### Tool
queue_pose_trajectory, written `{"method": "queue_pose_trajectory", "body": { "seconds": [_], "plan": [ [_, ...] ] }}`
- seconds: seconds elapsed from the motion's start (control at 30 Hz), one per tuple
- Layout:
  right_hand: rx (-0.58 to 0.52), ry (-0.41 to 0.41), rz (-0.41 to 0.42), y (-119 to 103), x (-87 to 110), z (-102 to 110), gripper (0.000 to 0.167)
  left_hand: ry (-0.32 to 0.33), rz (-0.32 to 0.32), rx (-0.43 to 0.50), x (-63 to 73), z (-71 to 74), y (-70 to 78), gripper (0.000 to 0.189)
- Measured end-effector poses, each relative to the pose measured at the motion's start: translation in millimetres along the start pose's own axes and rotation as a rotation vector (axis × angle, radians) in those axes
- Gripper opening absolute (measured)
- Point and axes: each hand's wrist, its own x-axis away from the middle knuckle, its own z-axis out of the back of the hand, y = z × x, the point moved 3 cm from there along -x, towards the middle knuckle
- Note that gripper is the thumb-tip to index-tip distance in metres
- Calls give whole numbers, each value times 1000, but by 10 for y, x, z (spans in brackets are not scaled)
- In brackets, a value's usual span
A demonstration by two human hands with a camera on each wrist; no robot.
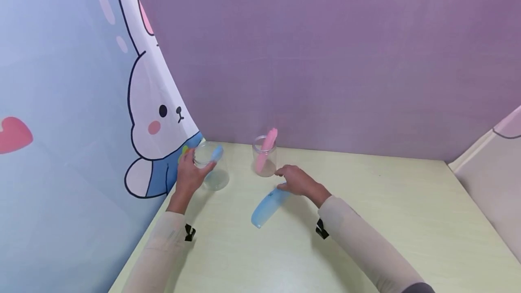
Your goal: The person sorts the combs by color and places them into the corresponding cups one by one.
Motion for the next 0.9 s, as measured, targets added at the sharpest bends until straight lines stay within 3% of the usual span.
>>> {"method": "queue_pose_trajectory", "body": {
  "seconds": [0.17,0.4,0.9],
  "plan": [
    [18,-64,-49,135,47,-138,50,-7,2,9,6,1,6,86],
    [126,-148,-48,271,88,-302,54,-14,-3,6,7,10,9,87],
    [201,-105,-16,457,71,-399,45,-13,-8,-9,13,12,16,86]
  ]
}}
